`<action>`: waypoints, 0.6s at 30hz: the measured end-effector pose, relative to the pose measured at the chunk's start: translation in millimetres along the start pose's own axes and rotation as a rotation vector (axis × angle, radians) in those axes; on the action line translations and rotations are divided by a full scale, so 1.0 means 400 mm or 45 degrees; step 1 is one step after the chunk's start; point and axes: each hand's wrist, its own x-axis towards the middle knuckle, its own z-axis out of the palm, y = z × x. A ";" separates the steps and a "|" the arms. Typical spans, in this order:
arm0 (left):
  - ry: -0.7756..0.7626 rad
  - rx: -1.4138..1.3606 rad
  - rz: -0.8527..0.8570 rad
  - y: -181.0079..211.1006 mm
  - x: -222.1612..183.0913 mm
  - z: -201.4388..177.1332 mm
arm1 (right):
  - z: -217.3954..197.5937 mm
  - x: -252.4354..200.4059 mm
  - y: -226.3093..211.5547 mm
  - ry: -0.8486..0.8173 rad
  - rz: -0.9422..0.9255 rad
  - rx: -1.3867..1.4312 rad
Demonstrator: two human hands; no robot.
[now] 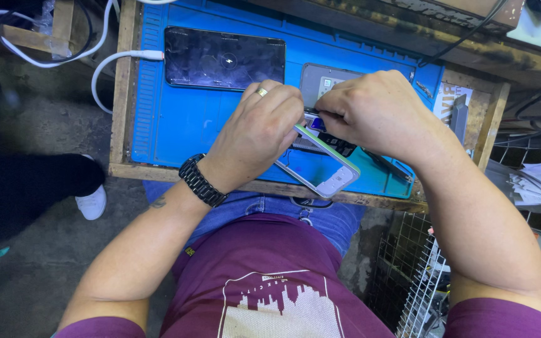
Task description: The person disassembles a mobile phone by removing the back cover and internal components, then replaces a part and reassembles the device.
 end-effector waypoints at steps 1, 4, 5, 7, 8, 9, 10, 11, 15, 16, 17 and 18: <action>0.002 0.002 0.003 -0.001 0.000 0.000 | -0.001 0.002 -0.001 -0.005 0.001 -0.017; 0.007 0.004 0.012 -0.003 -0.001 0.002 | -0.001 0.004 -0.005 -0.015 0.005 -0.063; 0.009 0.006 0.014 -0.003 -0.001 0.003 | -0.002 0.005 -0.007 -0.014 0.006 -0.075; 0.001 0.008 0.013 -0.003 -0.001 0.002 | -0.003 0.007 -0.010 -0.013 0.003 -0.084; -0.009 0.007 0.011 -0.003 -0.002 0.002 | -0.005 0.008 -0.011 -0.012 0.000 -0.081; -0.019 0.006 0.009 -0.003 -0.002 0.002 | -0.006 0.009 -0.012 -0.011 -0.003 -0.078; -0.020 0.004 0.011 -0.002 -0.002 0.002 | -0.007 0.009 -0.014 -0.018 -0.002 -0.081; -0.020 0.005 0.012 -0.002 -0.003 0.001 | -0.009 0.011 -0.016 -0.024 -0.003 -0.084; -0.017 0.008 0.017 -0.002 -0.004 0.002 | -0.015 0.017 -0.021 -0.019 -0.026 -0.040; -0.018 0.006 0.024 -0.002 -0.006 0.002 | -0.016 0.019 -0.021 -0.052 -0.006 -0.047; -0.019 0.005 0.030 -0.003 -0.007 0.002 | -0.017 0.022 -0.020 -0.086 0.014 -0.053; -0.021 0.004 0.036 -0.003 -0.008 0.002 | -0.017 0.024 -0.020 -0.119 0.034 -0.059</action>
